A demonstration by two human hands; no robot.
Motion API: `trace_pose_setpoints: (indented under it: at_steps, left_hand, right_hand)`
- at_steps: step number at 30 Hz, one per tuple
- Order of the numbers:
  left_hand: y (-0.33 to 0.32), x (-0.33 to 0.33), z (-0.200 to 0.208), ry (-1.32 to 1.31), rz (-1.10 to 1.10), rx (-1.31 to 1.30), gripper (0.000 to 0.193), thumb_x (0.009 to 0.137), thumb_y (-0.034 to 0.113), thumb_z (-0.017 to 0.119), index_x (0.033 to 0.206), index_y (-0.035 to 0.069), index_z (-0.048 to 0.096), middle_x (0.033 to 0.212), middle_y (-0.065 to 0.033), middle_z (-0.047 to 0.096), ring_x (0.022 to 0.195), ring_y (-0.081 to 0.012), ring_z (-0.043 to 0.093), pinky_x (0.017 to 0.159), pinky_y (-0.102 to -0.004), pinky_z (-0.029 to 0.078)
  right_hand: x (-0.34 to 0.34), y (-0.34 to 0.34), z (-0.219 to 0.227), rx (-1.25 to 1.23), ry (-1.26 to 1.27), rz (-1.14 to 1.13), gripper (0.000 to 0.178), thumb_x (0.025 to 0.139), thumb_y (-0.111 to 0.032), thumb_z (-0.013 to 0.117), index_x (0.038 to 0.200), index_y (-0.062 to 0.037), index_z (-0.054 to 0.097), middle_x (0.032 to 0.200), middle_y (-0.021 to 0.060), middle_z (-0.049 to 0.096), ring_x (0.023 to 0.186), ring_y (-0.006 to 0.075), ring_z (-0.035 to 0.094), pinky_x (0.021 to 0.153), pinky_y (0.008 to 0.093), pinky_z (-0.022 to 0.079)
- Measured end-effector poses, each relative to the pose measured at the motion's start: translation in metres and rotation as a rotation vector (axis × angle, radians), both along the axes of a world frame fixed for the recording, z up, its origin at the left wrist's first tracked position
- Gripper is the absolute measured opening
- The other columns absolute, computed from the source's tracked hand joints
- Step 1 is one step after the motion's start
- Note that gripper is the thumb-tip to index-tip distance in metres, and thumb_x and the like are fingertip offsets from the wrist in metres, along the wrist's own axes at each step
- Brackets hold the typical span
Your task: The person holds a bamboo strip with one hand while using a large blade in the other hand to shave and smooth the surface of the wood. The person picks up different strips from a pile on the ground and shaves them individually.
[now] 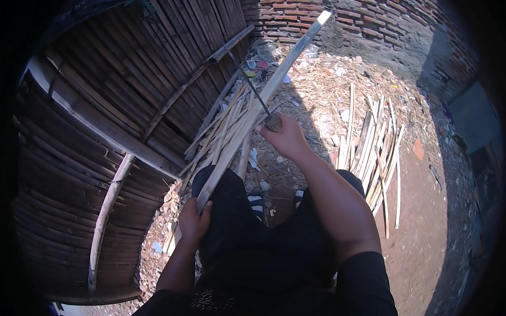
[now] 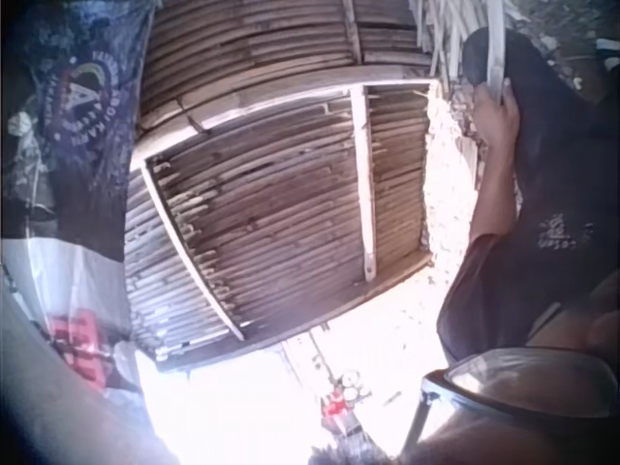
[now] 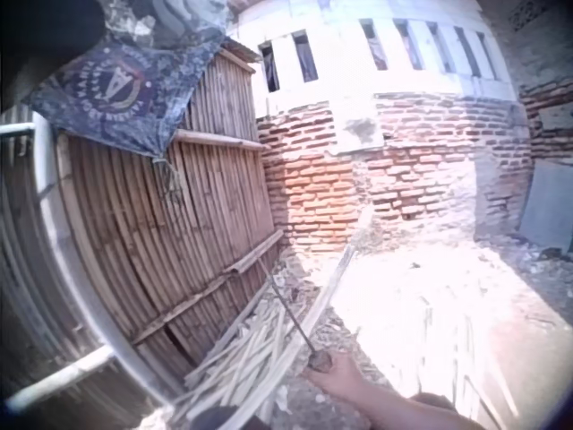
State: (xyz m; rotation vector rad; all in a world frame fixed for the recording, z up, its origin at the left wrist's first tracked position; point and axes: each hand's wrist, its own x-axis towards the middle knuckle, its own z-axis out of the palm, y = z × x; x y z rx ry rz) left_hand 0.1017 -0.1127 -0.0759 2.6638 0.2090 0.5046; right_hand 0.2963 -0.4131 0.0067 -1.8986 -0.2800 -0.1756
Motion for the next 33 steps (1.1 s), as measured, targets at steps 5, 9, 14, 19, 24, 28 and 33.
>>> trace_pose_setpoints:
  at_steps: [5, 9, 14, 19, 24, 28, 33]
  left_hand:
    - [-0.003, 0.011, 0.005, 0.091, 0.034, -0.022, 0.051, 0.095, 0.049, 0.071, 0.102, -0.002, 0.065, 0.092, -0.0251, 0.069, 0.086, -0.0459, 0.069, 0.076, -0.0529, 0.054]
    - [0.000, 0.013, 0.007, 0.119, 0.041, -0.028, 0.052, 0.094, 0.050, 0.071, 0.094, -0.001, 0.064, 0.088, -0.0250, 0.069, 0.084, -0.0459, 0.069, 0.074, -0.0538, 0.054]
    - [0.006, 0.012, 0.000, 0.097, 0.025, 0.002, 0.052, 0.094, 0.051, 0.071, 0.097, -0.001, 0.066, 0.087, -0.0247, 0.069, 0.082, -0.0460, 0.070, 0.073, -0.0535, 0.054]
    - [0.001, 0.014, 0.001, 0.126, 0.046, -0.009, 0.052, 0.095, 0.049, 0.071, 0.104, -0.002, 0.068, 0.086, -0.0250, 0.071, 0.084, -0.0462, 0.071, 0.075, -0.0521, 0.054]
    - [0.005, 0.016, 0.002, 0.112, 0.009, -0.023, 0.055, 0.094, 0.054, 0.071, 0.092, 0.000, 0.064, 0.086, -0.0243, 0.068, 0.080, -0.0461, 0.069, 0.072, -0.0544, 0.053]
    - [0.008, 0.018, 0.010, 0.174, -0.008, -0.057, 0.056, 0.092, 0.056, 0.071, 0.090, 0.000, 0.063, 0.082, -0.0237, 0.068, 0.080, -0.0455, 0.069, 0.072, -0.0542, 0.053]
    - [0.013, 0.025, 0.014, 0.226, -0.027, -0.064, 0.057, 0.091, 0.057, 0.072, 0.087, 0.001, 0.063, 0.079, -0.0235, 0.067, 0.079, -0.0453, 0.069, 0.071, -0.0534, 0.053]
  right_hand:
    - [-0.002, -0.005, -0.015, -0.688, -0.160, 0.227, 0.033, 0.084, -0.027, 0.077, 0.108, -0.0058, 0.070, 0.087, 0.0171, 0.072, 0.087, 0.0382, 0.073, 0.078, 0.0501, 0.057]
    - [-0.010, 0.014, -0.018, -0.960, -0.244, 0.460, 0.034, 0.079, -0.022, 0.072, 0.109, -0.0077, 0.070, 0.094, 0.0171, 0.073, 0.093, 0.0400, 0.072, 0.083, 0.0540, 0.057]
    - [0.005, 0.005, -0.019, -0.876, -0.166, 0.391, 0.035, 0.081, -0.023, 0.073, 0.112, -0.0072, 0.070, 0.095, 0.0189, 0.074, 0.095, 0.0408, 0.071, 0.086, 0.0528, 0.057]
    - [0.023, -0.023, -0.024, -0.665, -0.044, 0.228, 0.035, 0.083, -0.032, 0.078, 0.108, -0.0072, 0.073, 0.093, 0.0205, 0.073, 0.096, 0.0417, 0.071, 0.086, 0.0524, 0.056]
    - [0.001, 0.003, -0.019, -0.890, -0.055, 0.503, 0.039, 0.082, -0.037, 0.081, 0.106, -0.0069, 0.073, 0.092, 0.0215, 0.073, 0.096, 0.0430, 0.071, 0.085, 0.0516, 0.056]
    - [-0.006, 0.014, -0.017, -0.882, -0.100, 0.594, 0.041, 0.082, -0.039, 0.081, 0.105, -0.0058, 0.073, 0.092, 0.0215, 0.073, 0.095, 0.0436, 0.070, 0.084, 0.0513, 0.055]
    - [0.030, -0.025, -0.040, -0.562, -0.088, 0.352, 0.043, 0.082, -0.038, 0.083, 0.102, -0.0014, 0.072, 0.086, 0.0228, 0.071, 0.086, 0.0446, 0.069, 0.079, 0.0511, 0.054]
